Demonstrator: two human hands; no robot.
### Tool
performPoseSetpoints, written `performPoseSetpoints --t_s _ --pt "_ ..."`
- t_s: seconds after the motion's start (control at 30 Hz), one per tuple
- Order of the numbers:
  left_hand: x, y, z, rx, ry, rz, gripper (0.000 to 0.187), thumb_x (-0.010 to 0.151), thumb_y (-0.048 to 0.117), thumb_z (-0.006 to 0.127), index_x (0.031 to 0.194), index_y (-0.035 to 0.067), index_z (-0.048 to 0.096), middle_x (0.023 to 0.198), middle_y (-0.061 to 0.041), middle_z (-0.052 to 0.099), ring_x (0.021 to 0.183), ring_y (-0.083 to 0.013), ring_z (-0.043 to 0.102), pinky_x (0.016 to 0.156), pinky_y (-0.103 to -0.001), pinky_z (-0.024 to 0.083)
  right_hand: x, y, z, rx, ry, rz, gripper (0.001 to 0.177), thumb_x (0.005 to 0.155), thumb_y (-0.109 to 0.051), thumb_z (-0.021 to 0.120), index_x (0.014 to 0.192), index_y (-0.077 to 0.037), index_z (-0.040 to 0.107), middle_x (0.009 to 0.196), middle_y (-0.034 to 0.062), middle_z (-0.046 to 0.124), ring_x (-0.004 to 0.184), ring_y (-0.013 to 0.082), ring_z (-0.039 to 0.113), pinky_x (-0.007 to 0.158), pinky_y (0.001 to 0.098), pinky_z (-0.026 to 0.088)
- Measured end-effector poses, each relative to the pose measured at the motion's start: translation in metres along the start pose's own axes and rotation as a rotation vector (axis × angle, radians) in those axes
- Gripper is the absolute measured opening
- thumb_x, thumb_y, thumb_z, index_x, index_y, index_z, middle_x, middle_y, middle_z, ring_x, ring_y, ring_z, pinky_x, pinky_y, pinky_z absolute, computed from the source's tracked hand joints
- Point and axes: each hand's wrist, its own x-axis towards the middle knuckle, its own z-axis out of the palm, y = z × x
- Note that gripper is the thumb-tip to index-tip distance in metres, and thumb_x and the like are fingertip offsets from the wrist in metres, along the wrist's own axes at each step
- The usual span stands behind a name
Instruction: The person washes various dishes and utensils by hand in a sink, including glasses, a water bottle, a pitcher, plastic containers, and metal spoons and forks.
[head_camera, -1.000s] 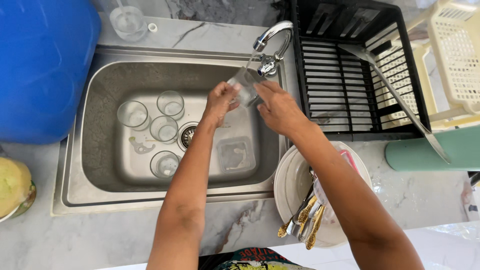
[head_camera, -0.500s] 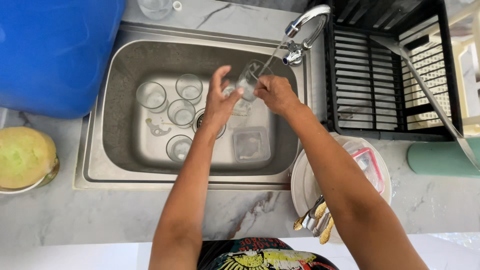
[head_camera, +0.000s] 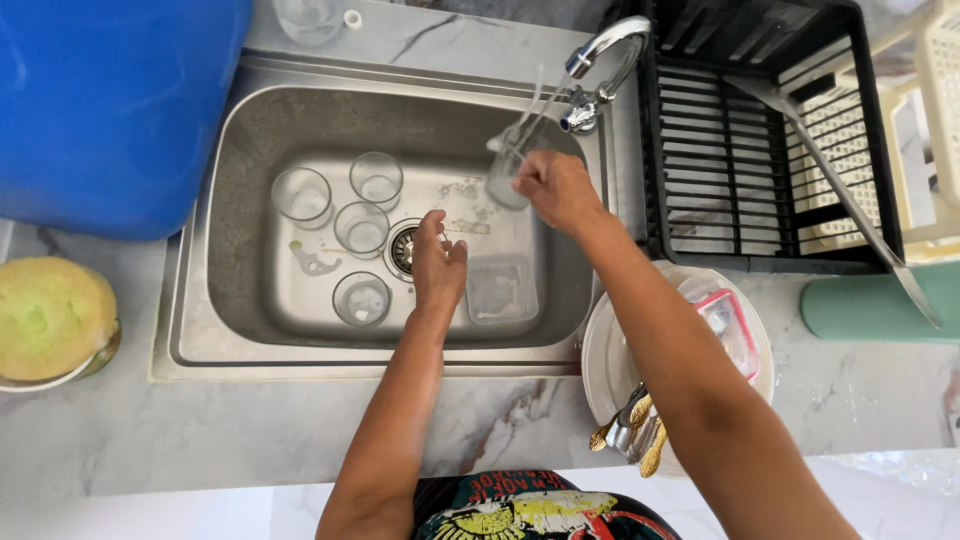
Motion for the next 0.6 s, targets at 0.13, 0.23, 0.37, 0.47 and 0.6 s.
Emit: performPoseSetpoints --t_s 0.13,0.23,0.37,0.47,0.6 --pt "-0.005 0.001 -0.001 0.005 -0.002 0.013 0.061 0.089 0.005 0.069 0.146 0.013 0.046 0.131 -0.023 0.057 0.105 -0.0358 0.071 0.089 -0.043 0.061 0.005 -0.002 -0.002 -0.104 0.007 0.036 0.009 0.092 -0.024 0.069 0.092 -0.017 0.074 0.087 0.0142 0.070 0.090 0.0408 0.070 0.079 0.0518 0.055" --pt "-0.003 0.001 0.000 0.022 -0.034 -0.001 0.059 0.091 0.007 0.067 0.145 0.014 0.046 0.131 -0.021 0.055 0.107 -0.0345 0.070 0.087 -0.042 0.062 0.005 -0.001 -0.007 0.066 0.082 0.090 0.008 0.093 -0.017 0.068 0.086 -0.017 0.073 0.072 0.0044 0.065 0.063 0.0208 0.066 0.061 0.0364 0.055" --pt "0.000 0.012 0.005 -0.257 -0.076 -0.125 0.058 0.094 0.023 0.069 0.146 0.017 0.044 0.135 -0.017 0.054 0.115 -0.0296 0.067 0.085 -0.039 0.061 0.004 -0.002 -0.013 0.414 0.050 0.268 0.004 0.086 -0.013 0.069 0.085 -0.010 0.071 0.064 0.0074 0.066 0.051 0.0138 0.063 0.047 0.0260 0.055" --pt "0.011 0.037 0.008 -0.512 -0.144 -0.227 0.066 0.096 0.043 0.068 0.151 0.020 0.040 0.148 -0.019 0.046 0.130 -0.0369 0.056 0.095 -0.048 0.055 0.005 0.005 -0.017 0.601 -0.003 0.363 0.007 0.082 -0.014 0.070 0.087 -0.008 0.070 0.070 0.0109 0.070 0.049 0.0115 0.063 0.041 0.0228 0.056" --pt "0.029 0.089 0.011 -0.754 -0.366 -0.316 0.080 0.087 0.062 0.070 0.151 0.024 0.042 0.162 -0.021 0.029 0.144 -0.0505 0.040 0.108 -0.061 0.045 0.008 0.013 -0.020 0.643 -0.018 0.365 0.012 0.078 -0.018 0.073 0.082 -0.008 0.068 0.067 0.0120 0.067 0.042 0.0083 0.056 0.034 0.0189 0.048"
